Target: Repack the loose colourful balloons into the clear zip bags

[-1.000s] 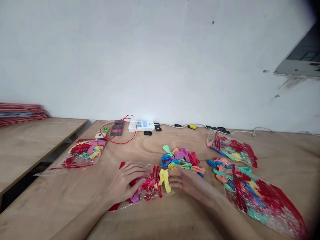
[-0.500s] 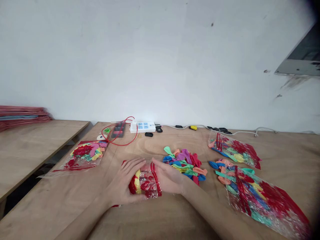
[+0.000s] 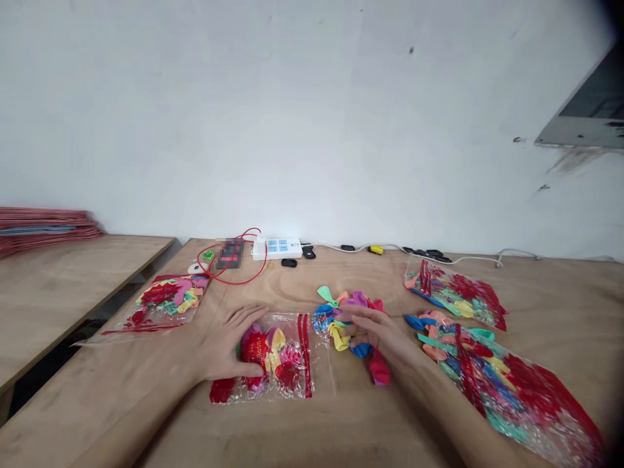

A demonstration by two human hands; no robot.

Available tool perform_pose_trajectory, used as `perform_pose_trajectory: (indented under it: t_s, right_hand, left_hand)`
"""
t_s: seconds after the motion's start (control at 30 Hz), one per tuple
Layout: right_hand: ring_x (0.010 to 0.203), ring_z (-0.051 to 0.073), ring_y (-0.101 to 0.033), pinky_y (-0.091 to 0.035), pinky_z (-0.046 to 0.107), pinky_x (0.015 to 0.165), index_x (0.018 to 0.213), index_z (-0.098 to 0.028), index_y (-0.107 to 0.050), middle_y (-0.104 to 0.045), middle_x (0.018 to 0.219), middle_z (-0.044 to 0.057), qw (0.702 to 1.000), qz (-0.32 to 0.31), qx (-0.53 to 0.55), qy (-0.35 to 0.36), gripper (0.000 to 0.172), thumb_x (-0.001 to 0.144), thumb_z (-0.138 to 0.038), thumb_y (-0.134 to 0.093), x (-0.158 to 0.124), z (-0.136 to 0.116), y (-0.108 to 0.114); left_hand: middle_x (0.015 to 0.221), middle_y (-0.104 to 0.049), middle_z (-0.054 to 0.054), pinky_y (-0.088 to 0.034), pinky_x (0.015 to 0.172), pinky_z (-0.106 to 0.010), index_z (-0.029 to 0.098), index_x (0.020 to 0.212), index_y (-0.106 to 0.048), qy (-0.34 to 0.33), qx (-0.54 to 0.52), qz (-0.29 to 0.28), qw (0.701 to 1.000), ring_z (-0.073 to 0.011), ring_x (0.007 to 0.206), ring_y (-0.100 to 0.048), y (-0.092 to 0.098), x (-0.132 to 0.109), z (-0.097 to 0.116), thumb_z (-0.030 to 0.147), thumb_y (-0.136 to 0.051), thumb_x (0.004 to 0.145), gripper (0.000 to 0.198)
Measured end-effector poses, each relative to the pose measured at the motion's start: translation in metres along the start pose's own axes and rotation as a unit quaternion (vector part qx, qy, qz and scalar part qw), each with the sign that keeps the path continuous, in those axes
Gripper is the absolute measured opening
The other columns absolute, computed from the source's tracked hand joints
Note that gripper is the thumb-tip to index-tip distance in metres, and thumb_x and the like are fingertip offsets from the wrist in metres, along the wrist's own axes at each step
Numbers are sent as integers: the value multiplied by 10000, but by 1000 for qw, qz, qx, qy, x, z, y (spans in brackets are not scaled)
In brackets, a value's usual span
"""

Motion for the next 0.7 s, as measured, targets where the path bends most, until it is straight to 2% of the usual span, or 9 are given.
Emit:
perform_pose_trajectory:
  t_s: [0.1, 0.2, 0.27, 0.3, 0.4, 0.5, 0.7]
  right_hand:
    - [913, 234, -722, -563, 332, 711, 1297, -207, -752, -787, 1180, 106, 984, 80, -130, 96, 466, 938, -505, -761, -4, -6, 28]
    - [979, 270, -704, -567, 409, 837, 1190, -220, -791, -784, 1082, 97, 927, 99, -308, 191, 296, 984, -397, -674, -12, -16, 27]
    - [1028, 283, -683, -547, 464, 925, 1080, -247, -824, -764, 1086, 93, 866, 74, -430, 243, 234, 964, -243, -621, -17, -19, 14]
    - [1049, 285, -672, -536, 485, 956, 1033, -260, -835, -754, 1099, 90, 838, 52, -478, 258, 277, 932, -166, -596, -19, -18, 6]
    - [1115, 290, -650, -517, 526, 1020, 950, -282, -849, -749, 1171, 73, 787, 1, -558, 265, 414, 828, -26, -547, -22, -9, -7]
    - [1179, 310, -638, -514, 554, 1045, 924, -276, -850, -757, 1254, 61, 768, 1, -583, 265, 413, 813, -14, -550, -22, -4, -8]
    - [1251, 337, -645, -498, 607, 1082, 1171, -263, -826, -715, 1417, 88, 758, 52, -584, 287, 412, 894, -98, -568, -21, -9, -6]
  left_hand:
    - [1591, -563, -164, -459, 1187, -542, 253, 1694, -357, -5, -2, 15, 1000, -396, 1406, -570, 3, -4, -2, 725, -758, 880, 1022]
    - [1609, -545, -162, -436, 1213, -542, 247, 1699, -338, -1, -4, 6, 1000, -387, 1436, -549, 2, -6, -2, 669, -708, 948, 938]
    - [1623, -531, -161, -410, 1237, -559, 244, 1695, -338, 6, -3, -10, 1000, -392, 1454, -534, 1, -6, -1, 659, -711, 949, 931]
    - [1628, -525, -162, -395, 1248, -569, 244, 1695, -335, 10, 1, -19, 1000, -397, 1463, -526, 2, -6, 0, 656, -716, 947, 935]
    - [1627, -530, -156, -362, 1270, -592, 256, 1701, -314, 22, 21, -38, 999, -407, 1480, -507, 5, -5, 1, 640, -705, 962, 920]
    - [1625, -534, -137, -361, 1268, -611, 285, 1711, -292, 16, 37, -35, 999, -414, 1478, -506, 9, -4, 5, 619, -681, 981, 892]
    - [1627, -525, -130, -465, 1196, -576, 309, 1719, -264, 1, 17, -6, 1000, -409, 1477, -502, 11, -3, 8, 564, -621, 1021, 824]
Point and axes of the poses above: each hand's wrist, its own x-axis towards the middle knuckle, its own y-axis out of the back of the hand, z = x × y, the point moved 8 cm from there along x, towards the middle knuckle
